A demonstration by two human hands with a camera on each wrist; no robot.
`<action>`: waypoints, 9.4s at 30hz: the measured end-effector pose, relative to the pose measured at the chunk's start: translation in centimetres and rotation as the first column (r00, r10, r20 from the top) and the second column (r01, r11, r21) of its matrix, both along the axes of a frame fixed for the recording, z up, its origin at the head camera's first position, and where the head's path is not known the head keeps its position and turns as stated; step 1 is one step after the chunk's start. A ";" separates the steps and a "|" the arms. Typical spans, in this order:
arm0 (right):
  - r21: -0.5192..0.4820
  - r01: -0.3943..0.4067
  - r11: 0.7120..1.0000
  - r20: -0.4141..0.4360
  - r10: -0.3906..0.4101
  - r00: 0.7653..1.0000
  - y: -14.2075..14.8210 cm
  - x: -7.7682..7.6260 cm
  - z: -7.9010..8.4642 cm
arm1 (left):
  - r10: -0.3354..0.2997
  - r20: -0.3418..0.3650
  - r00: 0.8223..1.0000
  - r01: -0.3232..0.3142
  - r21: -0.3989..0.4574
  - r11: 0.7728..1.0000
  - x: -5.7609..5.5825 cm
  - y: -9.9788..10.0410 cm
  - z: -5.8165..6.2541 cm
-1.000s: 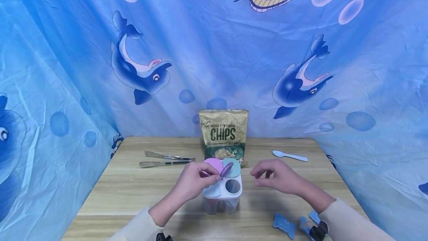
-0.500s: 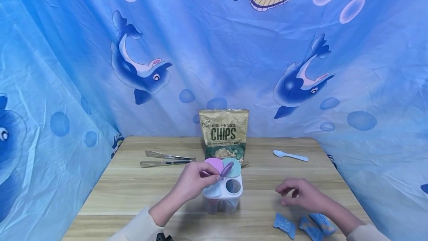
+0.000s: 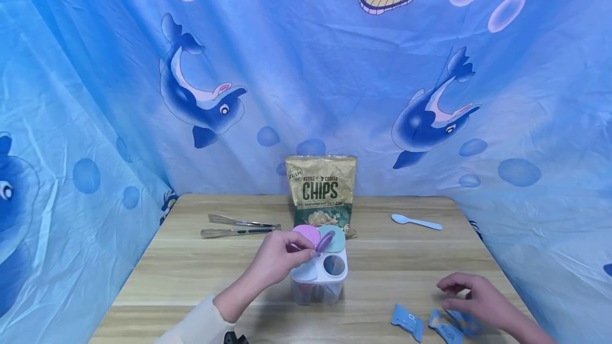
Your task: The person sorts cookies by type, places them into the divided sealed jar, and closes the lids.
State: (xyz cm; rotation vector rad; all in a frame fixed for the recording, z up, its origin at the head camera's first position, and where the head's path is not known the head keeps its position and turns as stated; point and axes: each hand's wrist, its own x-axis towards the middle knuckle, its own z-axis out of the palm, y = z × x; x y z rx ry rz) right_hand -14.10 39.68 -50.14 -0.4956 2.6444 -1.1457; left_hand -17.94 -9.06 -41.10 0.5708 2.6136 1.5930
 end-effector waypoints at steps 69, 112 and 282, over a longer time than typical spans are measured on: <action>0.069 0.100 0.993 -0.131 -0.090 0.987 -0.3 -1.8 3.3 | -0.022 -0.041 0.999 0.022 -0.016 1.000 0.0 0.2 0.4; -0.284 -0.268 0.920 -0.380 0.149 0.913 -20.9 -5.5 7.7 | -0.013 -0.031 0.999 0.012 -0.048 0.999 0.1 0.2 0.7; 0.046 -0.105 0.993 -0.147 0.111 0.983 -2.9 -2.6 3.7 | -0.010 -0.035 0.999 0.007 -0.066 0.998 0.1 0.2 0.7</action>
